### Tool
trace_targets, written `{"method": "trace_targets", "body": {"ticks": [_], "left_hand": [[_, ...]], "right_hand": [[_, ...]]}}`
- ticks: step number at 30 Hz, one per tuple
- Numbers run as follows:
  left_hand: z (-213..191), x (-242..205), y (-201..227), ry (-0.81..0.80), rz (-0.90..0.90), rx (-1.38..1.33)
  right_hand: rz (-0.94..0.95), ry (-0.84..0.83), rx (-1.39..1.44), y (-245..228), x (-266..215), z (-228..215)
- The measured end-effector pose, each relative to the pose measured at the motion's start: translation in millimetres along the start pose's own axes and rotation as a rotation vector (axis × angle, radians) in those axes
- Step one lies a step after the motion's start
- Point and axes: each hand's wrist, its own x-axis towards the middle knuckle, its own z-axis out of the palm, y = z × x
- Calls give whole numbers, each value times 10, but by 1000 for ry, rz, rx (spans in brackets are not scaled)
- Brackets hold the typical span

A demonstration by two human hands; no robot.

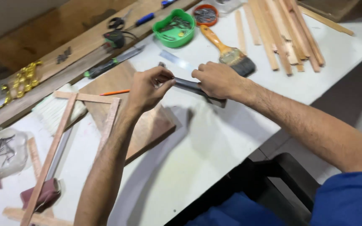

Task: The person assembles a wooden rack by aligning wooden slats, measuring them with a metal ruler, driving nails with a hammer, and joining the frame components together by hand.

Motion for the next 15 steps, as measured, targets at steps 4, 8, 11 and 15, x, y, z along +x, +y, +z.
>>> {"method": "trace_targets", "body": {"ticks": [4, 8, 11, 15], "left_hand": [[-433, -315, -266, 91, -91, 81], [-734, -667, -403, 203, -228, 141], [-868, -854, -611, 297, -311, 168], [-842, -1027, -890, 384, -392, 226]], "right_hand": [[0, -78, 95, -241, 312, 119], [-19, -47, 166, -345, 566, 315], [64, -59, 95, -370, 773, 366], [250, -213, 38, -240, 989, 521]]}}
